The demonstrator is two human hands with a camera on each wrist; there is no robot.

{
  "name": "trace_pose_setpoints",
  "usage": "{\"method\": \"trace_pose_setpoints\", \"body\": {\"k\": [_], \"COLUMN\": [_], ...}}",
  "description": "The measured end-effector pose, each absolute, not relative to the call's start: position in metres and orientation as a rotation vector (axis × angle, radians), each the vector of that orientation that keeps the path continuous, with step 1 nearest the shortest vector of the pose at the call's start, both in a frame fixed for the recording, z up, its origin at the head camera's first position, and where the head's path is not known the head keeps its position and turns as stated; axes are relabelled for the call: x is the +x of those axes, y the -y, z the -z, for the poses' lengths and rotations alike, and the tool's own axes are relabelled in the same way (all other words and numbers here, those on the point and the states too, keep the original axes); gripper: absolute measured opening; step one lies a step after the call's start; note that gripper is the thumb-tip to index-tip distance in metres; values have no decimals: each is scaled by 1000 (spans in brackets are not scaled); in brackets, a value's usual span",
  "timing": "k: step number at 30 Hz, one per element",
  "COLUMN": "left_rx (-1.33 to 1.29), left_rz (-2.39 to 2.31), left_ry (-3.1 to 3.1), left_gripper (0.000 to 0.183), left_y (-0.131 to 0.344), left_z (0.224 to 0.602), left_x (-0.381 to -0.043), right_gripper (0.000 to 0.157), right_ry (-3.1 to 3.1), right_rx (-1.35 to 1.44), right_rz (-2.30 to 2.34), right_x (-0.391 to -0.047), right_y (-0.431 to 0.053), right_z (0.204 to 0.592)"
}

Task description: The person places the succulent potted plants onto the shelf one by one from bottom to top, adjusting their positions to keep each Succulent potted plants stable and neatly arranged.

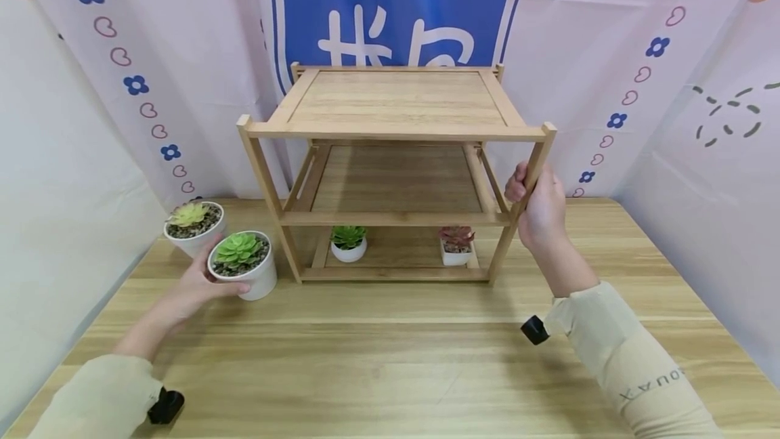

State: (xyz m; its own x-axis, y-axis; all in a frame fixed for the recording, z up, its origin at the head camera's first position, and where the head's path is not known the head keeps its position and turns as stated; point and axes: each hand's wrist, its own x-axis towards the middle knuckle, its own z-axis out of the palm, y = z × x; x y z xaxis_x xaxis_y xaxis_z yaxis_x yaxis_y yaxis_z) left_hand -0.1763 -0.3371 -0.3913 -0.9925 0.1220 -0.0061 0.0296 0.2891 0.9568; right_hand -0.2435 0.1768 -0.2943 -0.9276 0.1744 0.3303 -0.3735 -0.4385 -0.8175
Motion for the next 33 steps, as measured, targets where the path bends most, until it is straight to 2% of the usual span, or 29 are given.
{"method": "trace_pose_setpoints", "body": {"k": [19, 33], "left_rx": [143, 65], "left_rz": [-1756, -1809], "left_ry": [-2567, -2600], "left_gripper": [100, 97], "left_y": [334, 328], "left_z": [390, 394], "left_x": [-180, -180], "right_gripper": [45, 45], "right_ry": [1442, 1439], "right_rx": [272, 271], "right_rz": [-2401, -2409], "right_x": [-243, -243], "right_y": [-176, -177], "right_z": [294, 294]}}
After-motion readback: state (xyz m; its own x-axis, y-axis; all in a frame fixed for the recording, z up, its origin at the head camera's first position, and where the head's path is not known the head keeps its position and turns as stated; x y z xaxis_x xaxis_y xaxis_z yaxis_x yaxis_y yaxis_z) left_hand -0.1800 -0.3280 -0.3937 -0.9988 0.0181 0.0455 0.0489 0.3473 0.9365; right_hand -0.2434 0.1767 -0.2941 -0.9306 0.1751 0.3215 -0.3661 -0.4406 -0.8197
